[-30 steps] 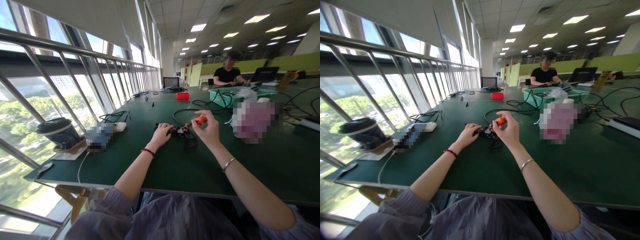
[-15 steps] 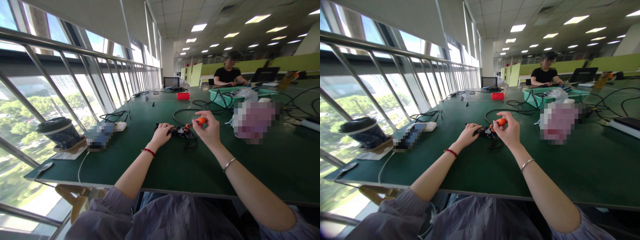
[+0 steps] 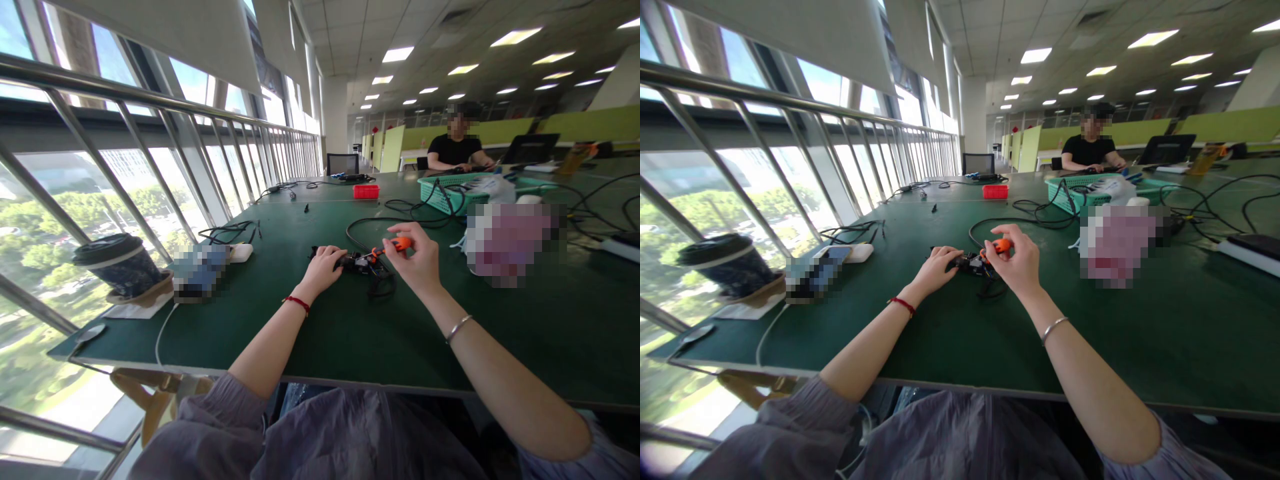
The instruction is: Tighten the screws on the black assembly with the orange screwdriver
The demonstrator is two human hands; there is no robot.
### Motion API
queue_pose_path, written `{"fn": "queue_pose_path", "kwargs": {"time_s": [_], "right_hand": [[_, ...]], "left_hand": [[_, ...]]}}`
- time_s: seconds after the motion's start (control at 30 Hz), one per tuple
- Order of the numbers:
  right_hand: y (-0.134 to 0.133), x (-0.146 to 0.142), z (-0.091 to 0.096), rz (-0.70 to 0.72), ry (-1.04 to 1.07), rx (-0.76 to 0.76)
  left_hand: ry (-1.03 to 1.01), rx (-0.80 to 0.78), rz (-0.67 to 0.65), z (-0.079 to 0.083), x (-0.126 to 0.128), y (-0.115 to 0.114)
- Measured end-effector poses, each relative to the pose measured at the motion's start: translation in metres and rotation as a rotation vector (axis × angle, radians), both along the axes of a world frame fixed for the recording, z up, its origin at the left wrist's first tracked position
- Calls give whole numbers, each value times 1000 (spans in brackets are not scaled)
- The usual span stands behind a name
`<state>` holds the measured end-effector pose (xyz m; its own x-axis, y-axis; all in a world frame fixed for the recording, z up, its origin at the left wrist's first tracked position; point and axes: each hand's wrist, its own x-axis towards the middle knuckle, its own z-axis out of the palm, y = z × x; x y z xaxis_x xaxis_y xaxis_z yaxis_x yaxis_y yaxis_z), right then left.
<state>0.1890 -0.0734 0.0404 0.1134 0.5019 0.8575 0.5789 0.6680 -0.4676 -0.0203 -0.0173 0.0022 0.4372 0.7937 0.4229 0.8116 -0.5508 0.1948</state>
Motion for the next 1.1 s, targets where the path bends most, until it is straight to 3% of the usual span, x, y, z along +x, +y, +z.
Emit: {"fn": "queue_pose_path", "kwargs": {"time_s": [0.2,0.47,0.67,0.93,1.1], "right_hand": [[-1,-1,1,77,2,73],[-1,1,0,9,-18,-18],[-1,-1,1,80,6,69],[-1,0,0,28,-15,-12],[-2,-2,0,78,8,72]], "left_hand": [[3,1,-8,0,0,0],[6,-2,-3,-1,0,1],[2,7,-14,-1,0,1],[2,3,-7,0,0,1],[3,12,-7,-1,0,1]]}}
